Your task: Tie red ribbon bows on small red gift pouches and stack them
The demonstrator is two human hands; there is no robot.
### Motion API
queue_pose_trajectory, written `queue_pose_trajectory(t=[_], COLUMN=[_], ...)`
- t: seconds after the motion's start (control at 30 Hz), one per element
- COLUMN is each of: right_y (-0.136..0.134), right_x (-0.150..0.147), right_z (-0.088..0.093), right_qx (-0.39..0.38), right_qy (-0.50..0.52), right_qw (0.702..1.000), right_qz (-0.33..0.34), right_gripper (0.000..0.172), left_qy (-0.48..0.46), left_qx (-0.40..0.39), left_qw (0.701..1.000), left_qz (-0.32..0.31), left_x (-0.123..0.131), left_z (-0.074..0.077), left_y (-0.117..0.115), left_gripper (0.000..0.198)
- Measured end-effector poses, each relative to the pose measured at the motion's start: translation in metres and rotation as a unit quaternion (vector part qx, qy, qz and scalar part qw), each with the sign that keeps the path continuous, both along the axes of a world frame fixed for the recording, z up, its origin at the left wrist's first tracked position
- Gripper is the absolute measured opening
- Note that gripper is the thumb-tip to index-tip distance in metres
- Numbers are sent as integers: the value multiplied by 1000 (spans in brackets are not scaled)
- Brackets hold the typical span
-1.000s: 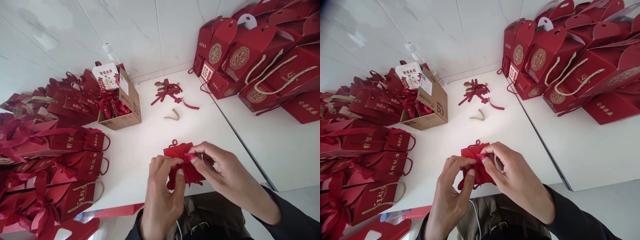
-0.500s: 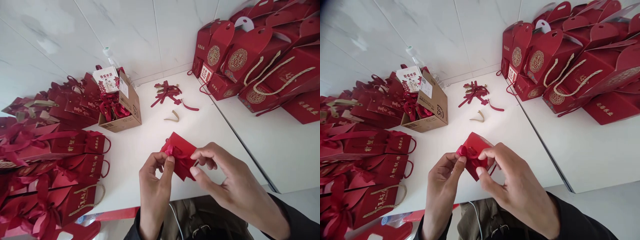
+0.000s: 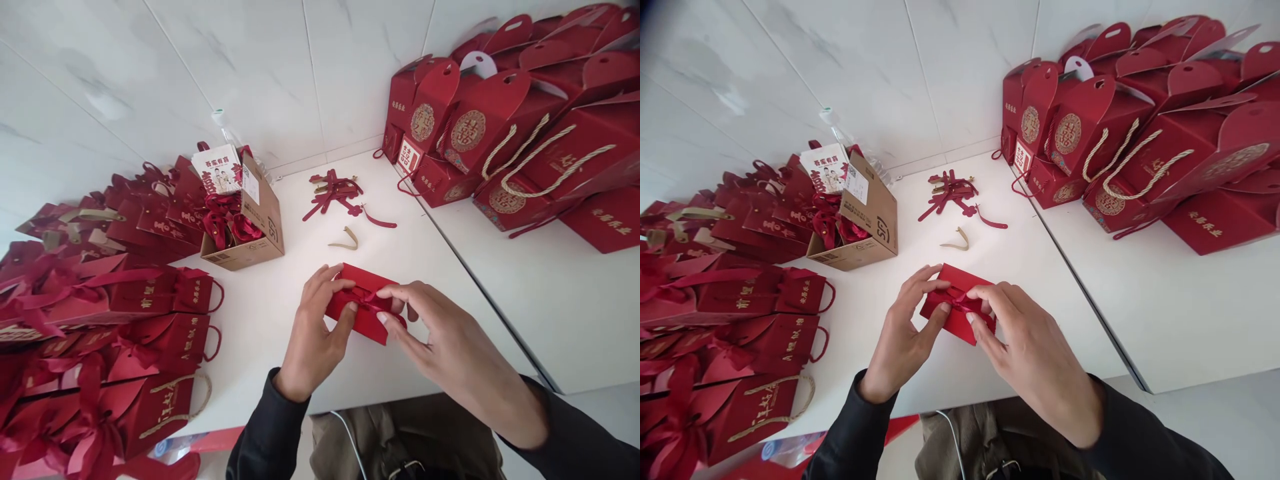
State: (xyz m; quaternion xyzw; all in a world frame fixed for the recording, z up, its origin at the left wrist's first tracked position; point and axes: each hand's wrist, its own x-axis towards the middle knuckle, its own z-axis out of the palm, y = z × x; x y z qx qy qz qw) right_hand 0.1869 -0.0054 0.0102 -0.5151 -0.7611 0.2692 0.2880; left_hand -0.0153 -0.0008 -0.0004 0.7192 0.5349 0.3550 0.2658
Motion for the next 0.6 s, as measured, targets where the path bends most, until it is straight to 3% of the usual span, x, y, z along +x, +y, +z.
queue_pose_trajectory(t=[0.17, 0.33, 0.6], right_y=[6, 6, 7], right_x=[5, 8, 10], right_z=[0, 4, 4], right_qx=[17, 11, -3], right_qy=[-7, 7, 8], right_qw=[1000, 1000, 1000], right_qz=[-5, 0, 8], right_gripper=[8, 7, 10], left_qy=[0, -9, 35], left_qx=[23, 33, 89], left_qw=[1000, 999, 994], left_qz=[4, -15, 59], left_x=[5, 9, 13], left_z=[7, 5, -1], left_y=[-12, -22, -15], left_gripper=[9, 12, 18])
